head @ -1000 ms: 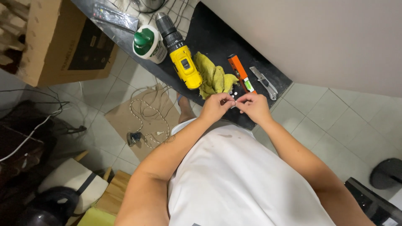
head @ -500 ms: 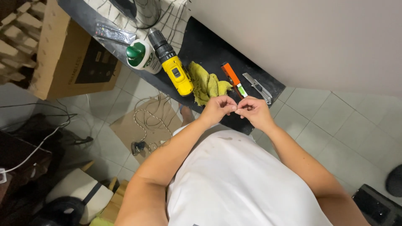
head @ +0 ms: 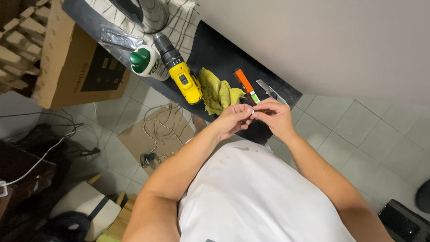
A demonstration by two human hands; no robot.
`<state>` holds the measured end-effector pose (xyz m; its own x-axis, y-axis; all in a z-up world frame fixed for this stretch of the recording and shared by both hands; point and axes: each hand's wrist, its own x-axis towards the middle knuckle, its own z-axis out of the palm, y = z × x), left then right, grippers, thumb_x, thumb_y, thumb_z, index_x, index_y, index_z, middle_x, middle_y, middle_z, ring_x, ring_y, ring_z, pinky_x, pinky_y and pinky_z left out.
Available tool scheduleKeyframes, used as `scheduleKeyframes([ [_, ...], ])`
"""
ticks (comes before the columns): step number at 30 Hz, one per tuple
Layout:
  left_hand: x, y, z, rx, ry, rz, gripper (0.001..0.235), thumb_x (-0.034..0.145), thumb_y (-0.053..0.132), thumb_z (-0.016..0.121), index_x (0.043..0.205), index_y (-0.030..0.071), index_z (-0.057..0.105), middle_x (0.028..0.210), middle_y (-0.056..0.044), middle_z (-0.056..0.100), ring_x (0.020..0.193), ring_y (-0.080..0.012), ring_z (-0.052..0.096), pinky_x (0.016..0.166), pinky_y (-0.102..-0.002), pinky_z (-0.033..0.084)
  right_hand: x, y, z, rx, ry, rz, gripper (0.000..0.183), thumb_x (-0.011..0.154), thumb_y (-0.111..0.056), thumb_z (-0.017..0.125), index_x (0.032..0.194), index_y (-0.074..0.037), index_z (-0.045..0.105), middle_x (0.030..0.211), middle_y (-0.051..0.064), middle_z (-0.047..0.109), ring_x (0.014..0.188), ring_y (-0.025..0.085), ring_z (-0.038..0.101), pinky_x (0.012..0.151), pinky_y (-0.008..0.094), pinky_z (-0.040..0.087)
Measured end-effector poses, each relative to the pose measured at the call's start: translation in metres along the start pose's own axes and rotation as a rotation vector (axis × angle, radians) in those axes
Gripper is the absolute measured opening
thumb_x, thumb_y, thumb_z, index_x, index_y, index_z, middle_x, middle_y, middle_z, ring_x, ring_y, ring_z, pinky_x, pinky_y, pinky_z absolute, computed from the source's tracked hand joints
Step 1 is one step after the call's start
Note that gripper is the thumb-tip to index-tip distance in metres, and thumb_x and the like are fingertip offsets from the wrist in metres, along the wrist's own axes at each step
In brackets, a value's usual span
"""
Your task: Applying adhesive to small plastic plugs and inserting them into holes on a cabinet to finish the assembly details.
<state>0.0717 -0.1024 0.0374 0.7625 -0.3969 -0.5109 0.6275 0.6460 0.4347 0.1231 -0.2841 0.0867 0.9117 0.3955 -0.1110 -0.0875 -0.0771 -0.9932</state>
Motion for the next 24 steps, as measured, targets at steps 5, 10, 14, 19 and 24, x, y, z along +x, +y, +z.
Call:
scheduleKeyframes([
  [5, -0.002, 0.002, 0.006, -0.031, -0.020, 0.033, 0.015, 0.100, 0.022, 0.077, 0.100, 0.008, 0.070, 0.084, -0.005, 0.072, 0.068, -0.0083, 0.063, 0.054, -0.016, 0.048, 0.001, -0.005, 0.002, 0.028, 0.016, -0.101, 0.022, 0.081, 0.004, 0.091, 0.099, 0.008, 0.079, 0.093, 0.016, 0.070, 0.076, 0.017, 0.075, 0.068, 0.028, 0.062],
  [10, -0.002, -0.002, 0.003, 0.036, 0.031, 0.041, 0.017, 0.099, 0.024, 0.079, 0.100, 0.009, 0.072, 0.083, -0.005, 0.075, 0.068, -0.0075, 0.066, 0.055, -0.016, 0.052, -0.001, -0.004, 0.000, 0.055, 0.005, -0.080, 0.018, 0.082, 0.005, 0.090, 0.093, 0.006, 0.076, 0.092, 0.016, 0.070, 0.077, 0.017, 0.074, 0.064, 0.025, 0.059],
  [14, 0.011, -0.015, -0.034, 0.466, 0.264, 0.187, 0.022, 0.094, 0.019, 0.085, 0.102, 0.001, 0.076, 0.083, -0.012, 0.077, 0.068, -0.0113, 0.066, 0.058, -0.023, 0.054, -0.003, -0.003, -0.004, 0.114, 0.043, 0.042, 0.015, 0.087, 0.006, 0.085, 0.094, 0.005, 0.071, 0.091, 0.015, 0.072, 0.076, 0.015, 0.074, 0.061, 0.020, 0.058],
  [19, -0.017, -0.011, -0.063, 1.643, 0.510, 0.156, 0.031, 0.083, 0.040, 0.087, 0.101, 0.023, 0.069, 0.096, 0.000, 0.072, 0.097, -0.0266, 0.072, 0.082, -0.039, 0.060, -0.006, -0.006, -0.013, 0.063, 0.105, 0.119, 0.015, 0.088, 0.006, 0.082, 0.099, 0.005, 0.071, 0.095, 0.013, 0.074, 0.076, 0.014, 0.074, 0.062, 0.019, 0.060],
  [24, -0.022, -0.024, -0.063, 2.017, 0.538, 0.389, 0.060, 0.075, 0.033, 0.095, 0.114, 0.008, 0.058, 0.101, -0.011, 0.059, 0.096, -0.0312, 0.066, 0.078, -0.042, 0.055, -0.008, -0.005, -0.020, 0.045, 0.129, 0.111, 0.012, 0.088, 0.010, 0.077, 0.096, 0.005, 0.070, 0.092, 0.015, 0.073, 0.073, 0.014, 0.073, 0.060, 0.020, 0.059],
])
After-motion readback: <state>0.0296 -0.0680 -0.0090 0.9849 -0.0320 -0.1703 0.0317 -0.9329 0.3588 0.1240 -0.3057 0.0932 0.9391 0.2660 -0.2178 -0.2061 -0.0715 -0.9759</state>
